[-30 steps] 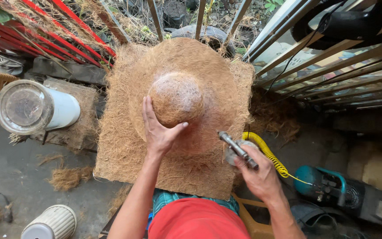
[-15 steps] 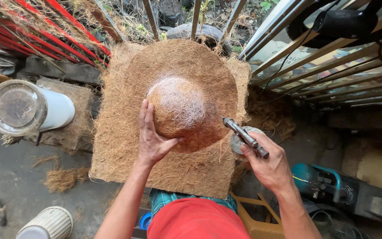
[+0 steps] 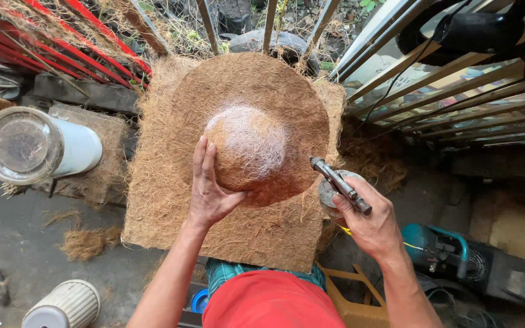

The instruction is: The person sprays a straw hat with a spray gun, then uses a hair dryer to dry and shape the hat. The person rotates the hat while spraying and drying to cover different areas.

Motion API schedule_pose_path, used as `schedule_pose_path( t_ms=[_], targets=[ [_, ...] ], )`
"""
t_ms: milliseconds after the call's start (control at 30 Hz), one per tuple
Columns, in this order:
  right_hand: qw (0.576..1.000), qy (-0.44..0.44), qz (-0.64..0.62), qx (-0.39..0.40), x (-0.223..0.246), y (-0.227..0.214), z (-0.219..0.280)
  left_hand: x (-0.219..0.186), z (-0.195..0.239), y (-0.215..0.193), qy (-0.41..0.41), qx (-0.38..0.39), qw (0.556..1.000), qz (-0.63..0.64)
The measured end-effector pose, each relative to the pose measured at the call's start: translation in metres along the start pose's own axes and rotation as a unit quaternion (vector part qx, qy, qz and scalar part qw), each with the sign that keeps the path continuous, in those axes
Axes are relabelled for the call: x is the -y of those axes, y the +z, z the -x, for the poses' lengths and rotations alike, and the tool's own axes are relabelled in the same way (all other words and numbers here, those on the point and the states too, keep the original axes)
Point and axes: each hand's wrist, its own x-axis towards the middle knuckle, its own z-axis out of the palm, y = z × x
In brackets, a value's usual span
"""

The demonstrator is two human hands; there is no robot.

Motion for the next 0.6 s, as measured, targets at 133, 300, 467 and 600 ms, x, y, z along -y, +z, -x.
schedule_pose_path(
  t_ms=[133, 300, 467, 600],
  targets=[
    [1.0, -0.006, 0.006, 0.001, 0.001, -0.001, -0.002, -0.003, 0.0, 0.001, 0.018, 0.006, 1.0, -0.012],
    [1.0, -0.006, 0.01, -0.018, -0.004, -0.005, -0.003, -0.004, -0.001, -0.001, 0.038, 0.018, 0.999, -0.022],
    [1.0, -0.028, 0.005, -0.003, -0.006, -0.007, -0.004, -0.002, 0.0, 0.0, 0.079, 0.012, 0.996, -0.044],
    [0.999, -0.044, 0.012, -0.011, -0.01, -0.007, -0.005, -0.004, -0.002, 0.001, 0.112, 0.023, 0.991, -0.072]
  ],
)
